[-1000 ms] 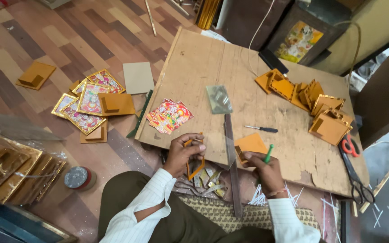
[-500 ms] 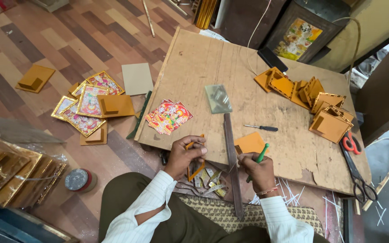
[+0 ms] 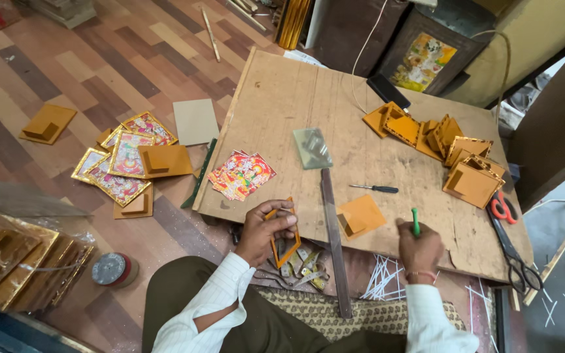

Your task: The person sits on the floor at a low workbench assembling small decorative photo frames. They pick up orange cardboard frame blanks, insert a clear glass or plastic sheet, place a colorful printed image inside, and fold or press the frame backing closed, setting finished frames aside.

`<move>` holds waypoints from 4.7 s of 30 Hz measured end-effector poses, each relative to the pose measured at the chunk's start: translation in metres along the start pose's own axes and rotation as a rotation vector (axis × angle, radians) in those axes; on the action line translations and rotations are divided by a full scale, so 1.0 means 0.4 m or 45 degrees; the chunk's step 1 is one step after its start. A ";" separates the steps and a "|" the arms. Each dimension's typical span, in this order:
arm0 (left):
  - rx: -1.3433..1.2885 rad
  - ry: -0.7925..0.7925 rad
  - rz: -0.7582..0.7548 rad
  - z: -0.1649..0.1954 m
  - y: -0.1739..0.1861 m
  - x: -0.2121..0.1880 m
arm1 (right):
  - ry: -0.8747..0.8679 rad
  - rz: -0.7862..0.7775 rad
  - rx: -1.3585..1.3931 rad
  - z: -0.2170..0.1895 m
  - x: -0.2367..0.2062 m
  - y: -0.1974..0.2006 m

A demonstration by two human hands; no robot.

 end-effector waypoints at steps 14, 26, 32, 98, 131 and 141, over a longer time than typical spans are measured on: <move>0.666 -0.374 -0.159 0.064 -0.082 -0.085 | -0.666 -0.763 0.997 -0.021 -0.170 -0.126; 0.826 -0.449 0.683 0.052 0.100 -0.052 | -0.499 -0.472 1.361 0.088 -0.141 -0.133; 0.139 0.167 0.434 -0.012 0.088 -0.066 | -0.358 -0.496 1.324 0.035 -0.208 -0.188; 0.161 -0.181 1.044 -0.148 0.110 -0.052 | 1.248 -0.502 -0.024 -0.397 -0.095 -0.476; 0.439 -0.308 1.228 -0.079 0.097 -0.109 | 0.942 -0.666 0.132 -0.367 -0.109 -0.306; 0.209 -0.133 1.143 -0.096 0.104 -0.101 | 0.749 -0.922 -0.174 -0.319 -0.114 -0.438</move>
Point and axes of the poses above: each hand's wrist, its own x-axis towards the middle knuckle, its own y-axis out of the back of the hand, z = x × y, the point moved 4 cm from there along x, towards the middle knuckle, and after that the axes turned 2 degrees about z, right-handed, at the moved point
